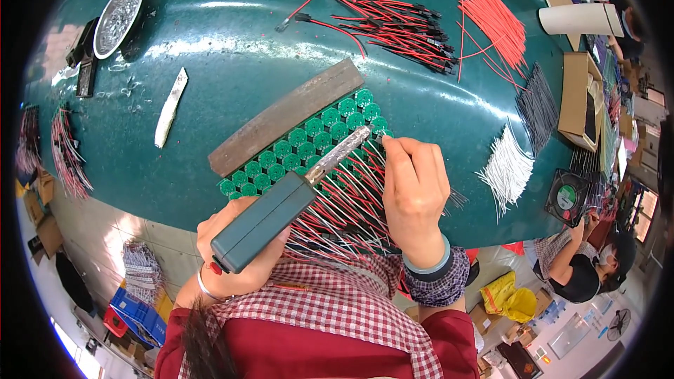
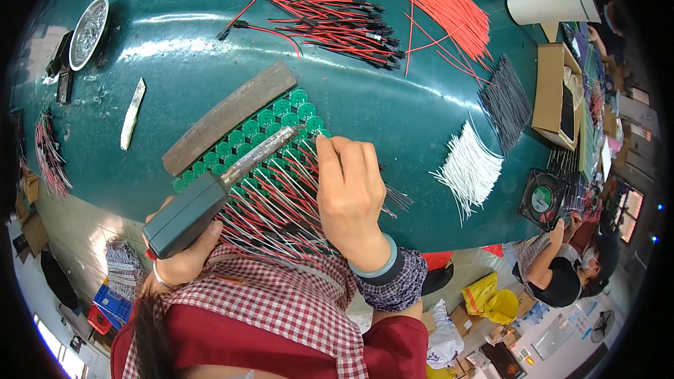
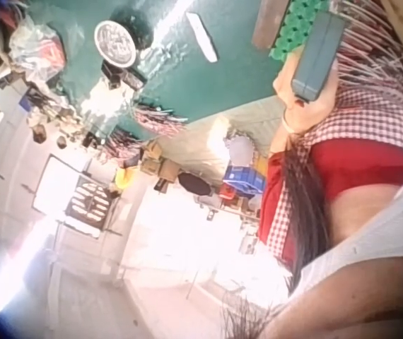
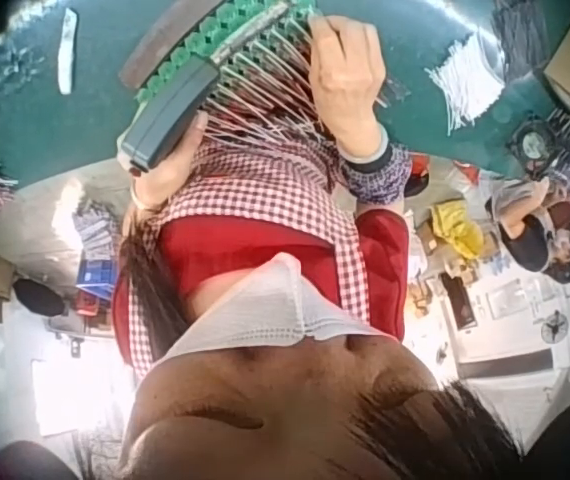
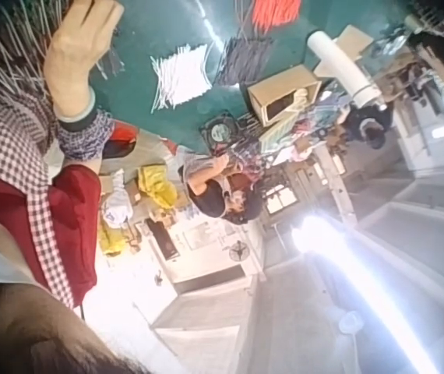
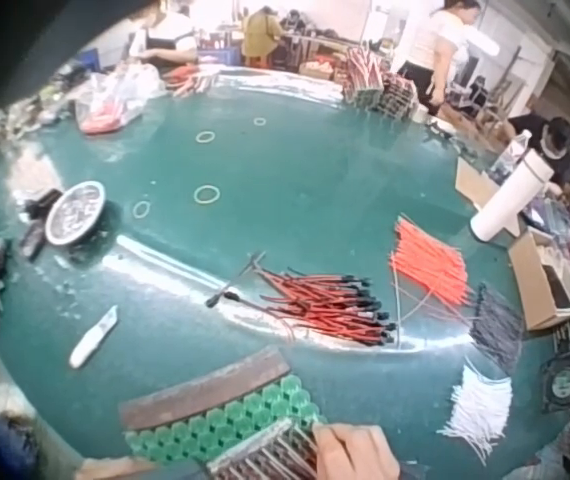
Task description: The person solders wires onto a circuit board with multiple electronic components using a soldering iron.
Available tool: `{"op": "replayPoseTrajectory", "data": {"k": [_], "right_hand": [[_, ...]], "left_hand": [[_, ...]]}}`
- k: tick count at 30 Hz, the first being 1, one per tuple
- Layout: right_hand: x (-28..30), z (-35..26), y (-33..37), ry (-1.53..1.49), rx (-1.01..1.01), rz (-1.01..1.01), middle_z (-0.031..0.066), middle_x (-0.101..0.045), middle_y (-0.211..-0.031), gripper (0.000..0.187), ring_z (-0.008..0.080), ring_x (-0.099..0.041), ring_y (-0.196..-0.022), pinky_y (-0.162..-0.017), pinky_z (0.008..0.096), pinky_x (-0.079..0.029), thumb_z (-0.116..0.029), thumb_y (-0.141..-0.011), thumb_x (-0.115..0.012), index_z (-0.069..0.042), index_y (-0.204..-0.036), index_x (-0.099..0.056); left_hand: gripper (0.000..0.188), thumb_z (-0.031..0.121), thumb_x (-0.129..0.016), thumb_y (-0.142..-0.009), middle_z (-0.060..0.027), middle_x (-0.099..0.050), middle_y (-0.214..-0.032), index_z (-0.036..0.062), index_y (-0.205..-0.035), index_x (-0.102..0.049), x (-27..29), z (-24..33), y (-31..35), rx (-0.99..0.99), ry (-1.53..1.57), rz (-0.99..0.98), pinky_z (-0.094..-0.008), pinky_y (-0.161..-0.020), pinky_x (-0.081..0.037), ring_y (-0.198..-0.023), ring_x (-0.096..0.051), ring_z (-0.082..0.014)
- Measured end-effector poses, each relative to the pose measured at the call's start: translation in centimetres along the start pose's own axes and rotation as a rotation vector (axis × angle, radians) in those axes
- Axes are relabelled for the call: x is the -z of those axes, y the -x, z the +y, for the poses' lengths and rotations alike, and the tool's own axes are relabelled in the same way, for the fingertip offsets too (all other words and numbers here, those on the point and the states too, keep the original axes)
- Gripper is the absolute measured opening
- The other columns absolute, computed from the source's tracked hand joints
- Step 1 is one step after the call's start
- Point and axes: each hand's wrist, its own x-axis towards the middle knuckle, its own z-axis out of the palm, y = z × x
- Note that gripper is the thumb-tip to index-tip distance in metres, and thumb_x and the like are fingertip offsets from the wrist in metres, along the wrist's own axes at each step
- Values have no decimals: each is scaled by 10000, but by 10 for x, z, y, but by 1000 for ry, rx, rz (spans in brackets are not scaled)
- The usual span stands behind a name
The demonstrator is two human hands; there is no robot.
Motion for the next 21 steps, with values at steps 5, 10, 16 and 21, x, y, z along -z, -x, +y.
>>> {"op": "replayPoseTrajectory", "data": {"k": [5, 10, 16, 21], "right_hand": [[0, -2, -2, -2, 4, 2, 127, -600, -928, 299, 275, -592, -796, -636, 353, -509, 77, -720, -672, 51, -1017, -658], [-1, -1, -2, 3, 13, 20, 125, -600, -922, 291, 274, -593, -796, -638, 354, -510, 75, -725, -677, 50, -1015, -657], [-1, -2, -2, 4, 1, 18, 127, -601, -919, 279, 278, -597, -799, -643, 355, -512, 84, -727, -675, 52, -1004, -659], [2, -8, -3, -37, 61, 116, 133, -623, -914, 279, 282, -606, -787, -644, 351, -515, 87, -721, -684, 57, -998, -667]], "left_hand": [[274, -8, -780, -734, -125, -676, -901, -47, -991, -692, 1, -3, 4, -31, -4, 18, -274, -588, -535, -672, -686, -199], [274, -7, -778, -739, -124, -680, -902, -50, -996, -689, 1, -4, 7, 10, 38, 25, -274, -597, -537, -674, -687, -197], [267, -11, -777, -740, -119, -680, -896, -49, -988, -686, 3, 0, 8, 98, 48, -12, -271, -602, -536, -675, -687, -193], [260, -15, -775, -740, -106, -681, -876, -41, -982, -684, 2, -1, 5, 6, 1, -8, -267, -601, -534, -669, -683, -178]]}}
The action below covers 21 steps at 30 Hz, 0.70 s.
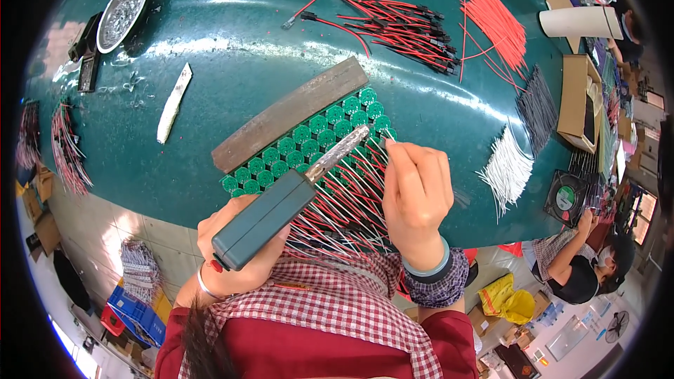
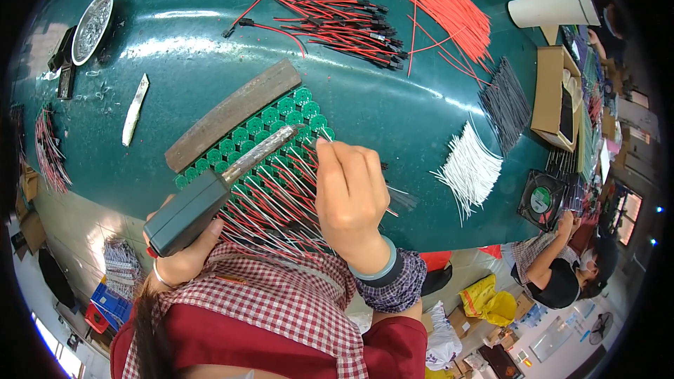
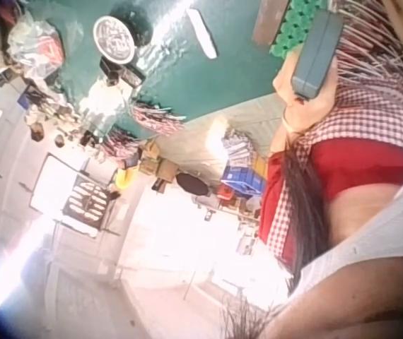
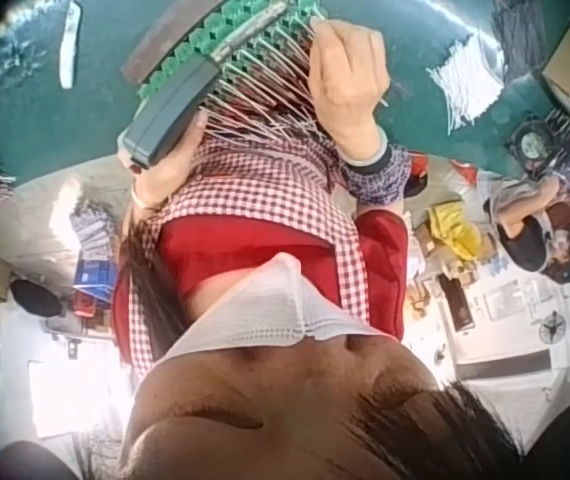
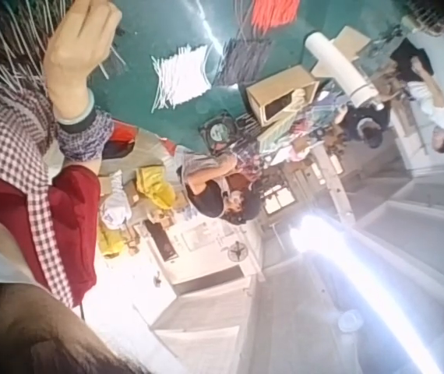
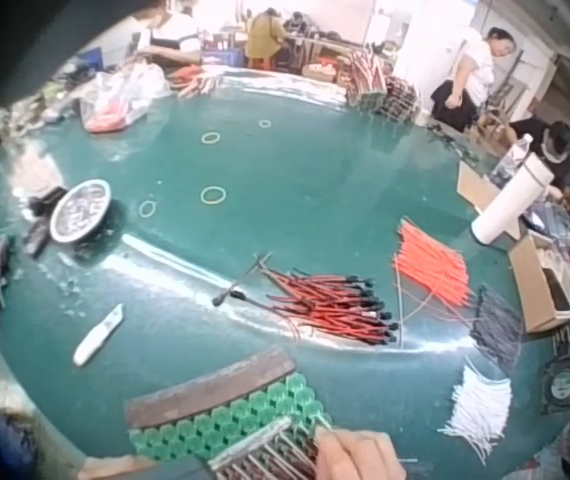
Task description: The person solders wires onto a circuit board with multiple electronic components using a soldering iron.
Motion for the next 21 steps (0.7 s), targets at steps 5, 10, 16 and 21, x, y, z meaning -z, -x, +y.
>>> {"op": "replayPoseTrajectory", "data": {"k": [5, 10, 16, 21], "right_hand": [[-2, -4, 3, -66, -42, -51, 128, -638, -894, 301, 276, -616, -770, -642, 349, -518, 119, -698, -703, 41, -988, -681], [-4, -5, 6, -62, -11, -78, 131, -628, -919, 297, 273, -603, -786, -646, 343, -517, 78, -711, -677, 55, -1006, -673], [-4, -7, 5, -26, -12, -106, 132, -622, -928, 320, 275, -602, -795, -654, 344, -519, 73, -689, -666, 58, -1009, -672], [-2, -6, 7, 4, -14, -158, 141, -612, -963, 352, 286, -595, -830, -679, 355, -524, 52, -684, -644, 64, -1036, -660]], "left_hand": [[246, -18, -774, -737, -98, -680, -872, -37, -967, -689, 0, 0, 2, 54, 44, 25, -263, -596, -531, -663, -679, -174], [252, -17, -777, -733, -93, -679, -855, -35, -966, -683, 0, -2, 5, 50, 33, 19, -257, -597, -528, -656, -677, -169], [278, -7, -788, -713, -84, -681, -834, -24, -964, -671, 3, -3, 8, 128, 73, -13, -257, -599, -525, -663, -677, -169], [294, -7, -788, -706, -82, -684, -837, -12, -975, -669, 1, -7, 8, 108, 77, -46, -260, -611, -527, -676, -679, -178]]}}
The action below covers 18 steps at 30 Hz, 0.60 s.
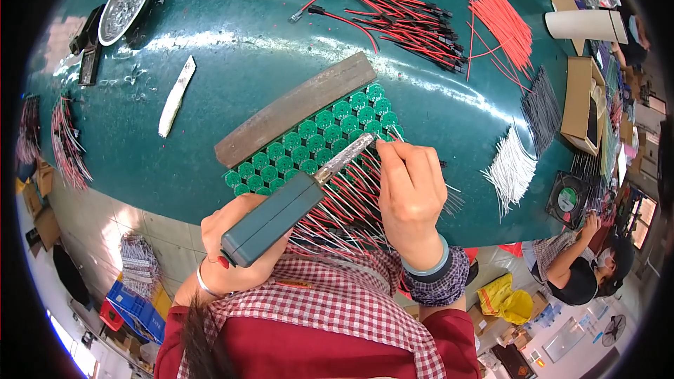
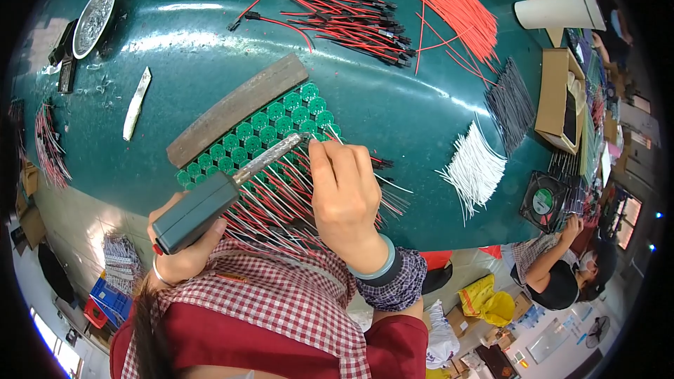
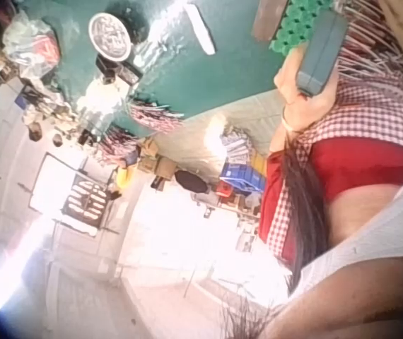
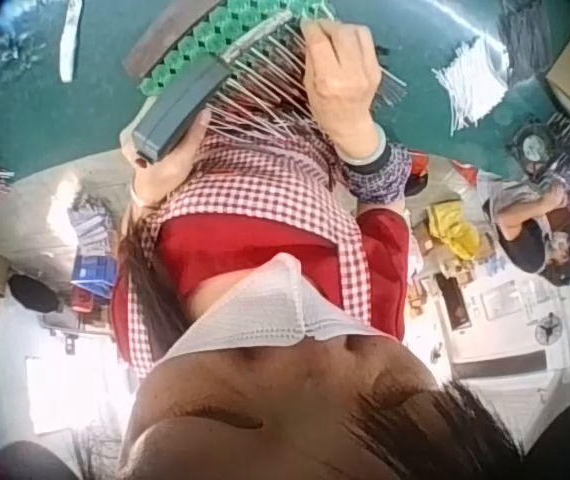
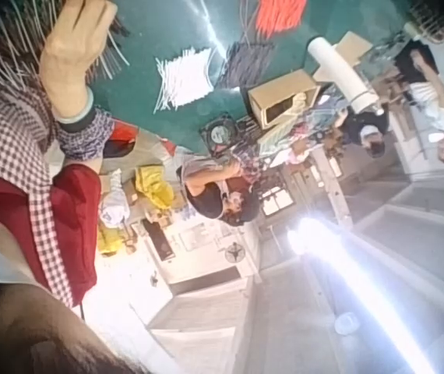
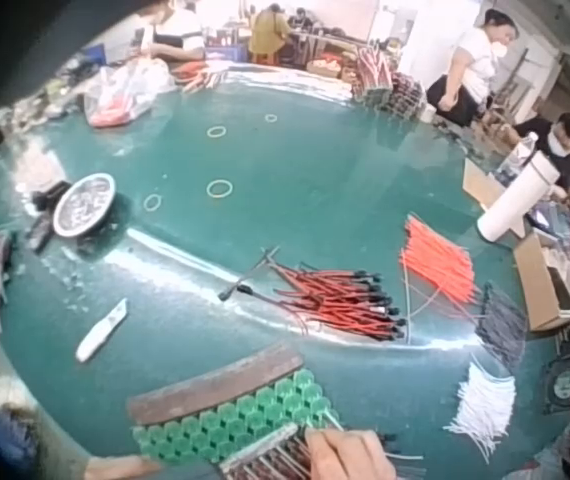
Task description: The person solders wires onto a circuit board with multiple electronic components using a soldering iron.
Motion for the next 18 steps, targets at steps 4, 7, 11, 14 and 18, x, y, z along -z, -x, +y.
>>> {"op": "replayPoseTrajectory", "data": {"k": [4, 7, 11, 14, 18], "right_hand": [[1, -1, -1, 10, 4, -19, 142, -610, -972, 354, 290, -592, -846, -691, 358, -526, 39, -688, -640, 63, -1041, -657], [1, -2, -2, 13, 5, -25, 142, -609, -974, 356, 291, -591, -851, -698, 359, -526, 35, -687, -639, 60, -1042, -656], [1, -2, -2, 15, 8, -22, 143, -609, -973, 358, 291, -590, -845, -692, 359, -523, 37, -686, -639, 60, -1043, -656], [1, -3, -2, 17, 5, -22, 142, -606, -971, 358, 289, -590, -843, -688, 358, -521, 41, -687, -638, 60, -1044, -656], [0, -2, 0, 31, -5, -18, 140, -601, -965, 354, 287, -590, -839, -683, 357, -519, 50, -689, -639, 62, -1043, -654]], "left_hand": [[255, 39, -773, -749, -85, -646, -817, -6, -990, -702, 0, 2, 3, 96, 45, 27, -287, -601, -459, -656, -602, -172], [249, 37, -774, -748, -81, -639, -806, -5, -982, -702, 3, 2, 3, 93, 44, 17, -286, -597, -452, -651, -592, -169], [262, -14, -787, -701, -87, -677, -825, -6, -930, -660, 7, 3, 3, -11, -9, 32, -271, -594, -518, -668, -674, -197], [265, -18, -788, -706, -88, -675, -814, -10, -936, -657, 7, 7, 1, 3, 1, 23, -271, -590, -516, -656, -670, -185], [267, -10, -787, -720, -88, -676, -807, -16, -952, -657, 3, 3, 1, 32, 17, -13, -270, -591, -516, -655, -669, -170]]}}
